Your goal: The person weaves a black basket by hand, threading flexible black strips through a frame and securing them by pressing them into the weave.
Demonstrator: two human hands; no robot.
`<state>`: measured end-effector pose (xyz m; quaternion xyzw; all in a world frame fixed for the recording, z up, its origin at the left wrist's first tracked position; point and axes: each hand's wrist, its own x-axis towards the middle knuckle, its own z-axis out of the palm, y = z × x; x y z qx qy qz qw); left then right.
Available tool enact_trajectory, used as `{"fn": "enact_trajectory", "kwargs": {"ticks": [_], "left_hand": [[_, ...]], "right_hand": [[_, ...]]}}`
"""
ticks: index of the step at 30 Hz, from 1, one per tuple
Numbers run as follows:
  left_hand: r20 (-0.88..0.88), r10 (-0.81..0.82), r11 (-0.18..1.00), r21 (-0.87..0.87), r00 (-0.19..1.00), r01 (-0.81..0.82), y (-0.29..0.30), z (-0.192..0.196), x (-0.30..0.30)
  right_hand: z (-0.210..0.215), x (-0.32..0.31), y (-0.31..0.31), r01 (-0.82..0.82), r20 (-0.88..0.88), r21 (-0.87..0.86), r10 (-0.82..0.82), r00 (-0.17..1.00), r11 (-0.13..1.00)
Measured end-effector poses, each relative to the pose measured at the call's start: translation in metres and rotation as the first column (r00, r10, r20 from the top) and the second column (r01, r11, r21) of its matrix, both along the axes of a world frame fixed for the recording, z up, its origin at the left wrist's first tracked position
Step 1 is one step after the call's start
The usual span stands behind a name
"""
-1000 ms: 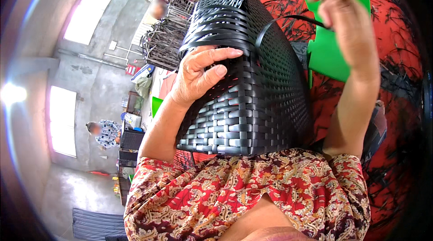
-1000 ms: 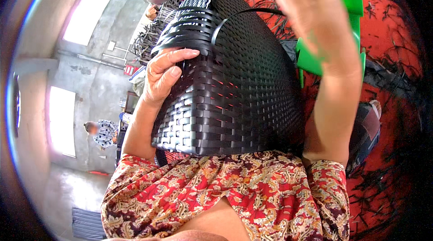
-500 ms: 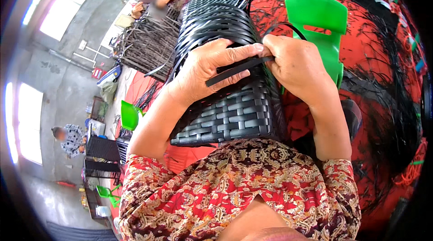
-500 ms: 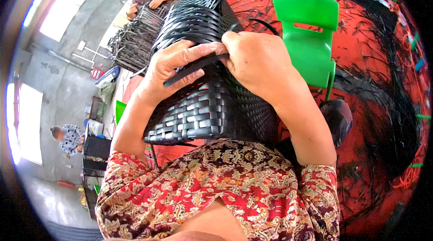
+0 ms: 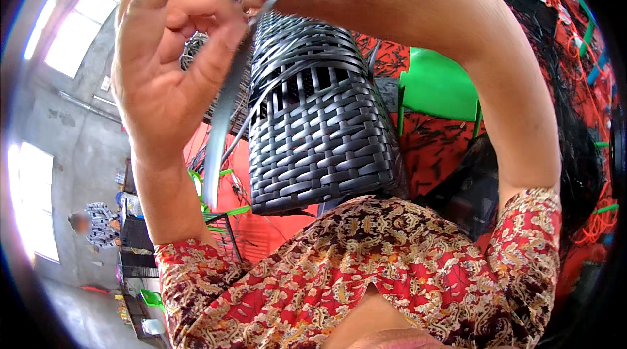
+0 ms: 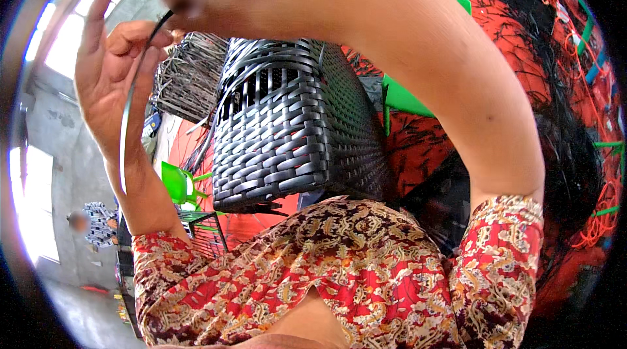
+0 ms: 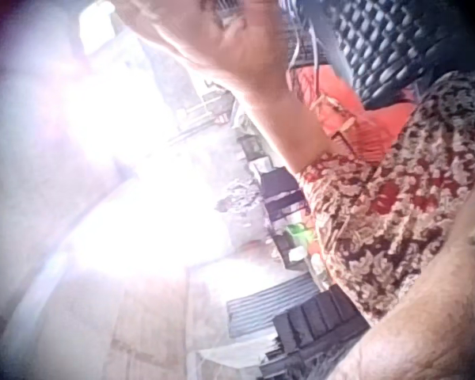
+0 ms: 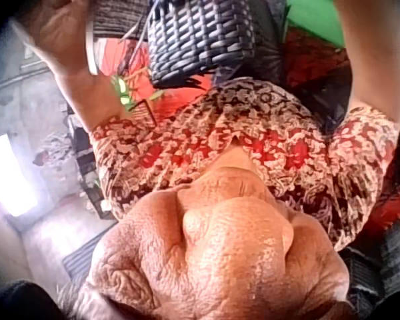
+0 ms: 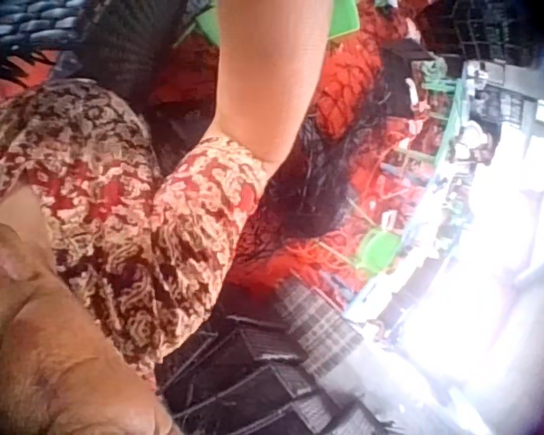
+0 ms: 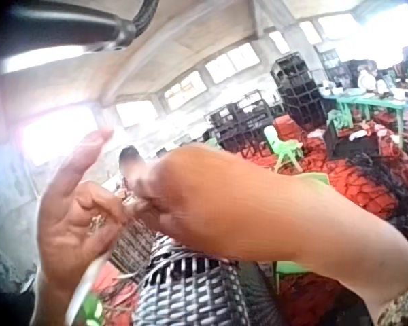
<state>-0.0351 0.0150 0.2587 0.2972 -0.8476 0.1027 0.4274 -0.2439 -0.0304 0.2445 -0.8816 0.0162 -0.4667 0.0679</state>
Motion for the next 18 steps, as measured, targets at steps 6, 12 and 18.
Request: {"fn": "enact_trajectory", "kwargs": {"ticks": [6,12,18], "left_hand": [[0.419,-0.098,0.825,-0.474,0.903,0.309,0.005,0.062,0.009],[0.077,0.111,0.873,-0.483,0.991,-0.06,0.013,0.064,0.048],[-0.43,0.005,1.0,-0.005,0.903,-0.008,0.004,0.061,0.063]], "right_hand": [[0.052,0.074,0.006,-0.152,-0.281,-0.15,0.105,0.954,0.977],[0.024,0.028,-0.01,0.139,-0.034,-0.095,-0.143,0.989,0.986],[-0.12,-0.018,-0.029,0.165,0.01,0.558,-0.206,0.979,0.813]]}}
